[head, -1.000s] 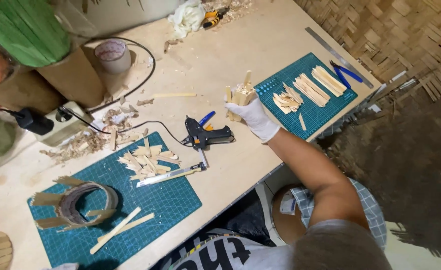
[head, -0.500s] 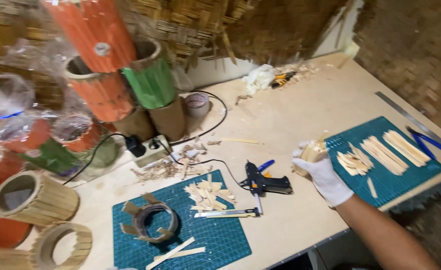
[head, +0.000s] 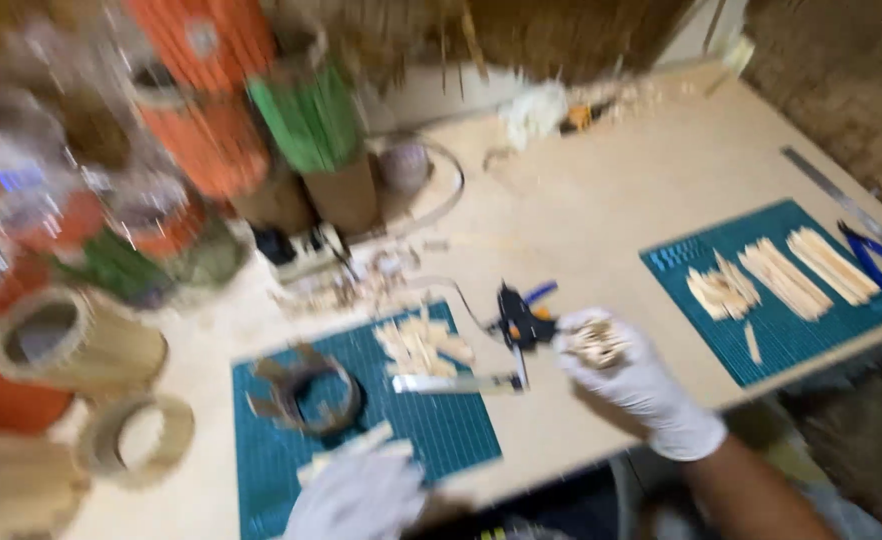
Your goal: Assembling a decorative object using small wooden sticks and a hot glue gun
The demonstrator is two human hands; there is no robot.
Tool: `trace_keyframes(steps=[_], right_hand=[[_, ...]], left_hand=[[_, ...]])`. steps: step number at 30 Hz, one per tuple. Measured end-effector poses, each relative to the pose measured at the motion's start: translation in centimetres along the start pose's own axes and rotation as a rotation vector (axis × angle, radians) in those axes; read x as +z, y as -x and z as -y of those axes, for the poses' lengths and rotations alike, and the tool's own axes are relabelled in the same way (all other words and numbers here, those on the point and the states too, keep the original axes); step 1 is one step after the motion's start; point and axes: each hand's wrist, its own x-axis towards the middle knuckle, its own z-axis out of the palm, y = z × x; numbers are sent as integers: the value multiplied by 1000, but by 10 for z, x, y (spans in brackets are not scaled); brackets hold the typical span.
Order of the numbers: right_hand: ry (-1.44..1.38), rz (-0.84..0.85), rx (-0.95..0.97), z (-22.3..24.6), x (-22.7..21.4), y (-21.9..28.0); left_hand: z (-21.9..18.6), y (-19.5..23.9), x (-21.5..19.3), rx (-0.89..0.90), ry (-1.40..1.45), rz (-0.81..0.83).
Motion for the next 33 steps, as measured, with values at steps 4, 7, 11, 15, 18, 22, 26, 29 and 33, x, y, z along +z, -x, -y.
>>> trace_keyframes(steps=[4,7,11,15,18,22,26,29,33], right_hand=[[-137,240,15,2,45,44],[-279,287,124,-15,24,57],[-613,352,326,-58,6,72],[-972,401,604,-121,4,109],[-1253,498,829,-173,44,109],[-1597,571,1045,-226,97,75],[-1955,485,1183,-257,109,61],[-2236,348,1167,-276,72,55],[-2650,105,954,-291,-23,90]], left_hand=[[-32,-146,-9,62,161,-46],[-29,-184,12,73,252,26],[-23,-201,60,51,132,140],[-13,-193,125,50,16,203],[-23,-184,134,43,-110,139],[-24,-188,128,64,-275,272],[-18,-184,129,55,-208,370],[-17,-179,130,157,-247,257],[-28,-174,80,213,-108,167]])
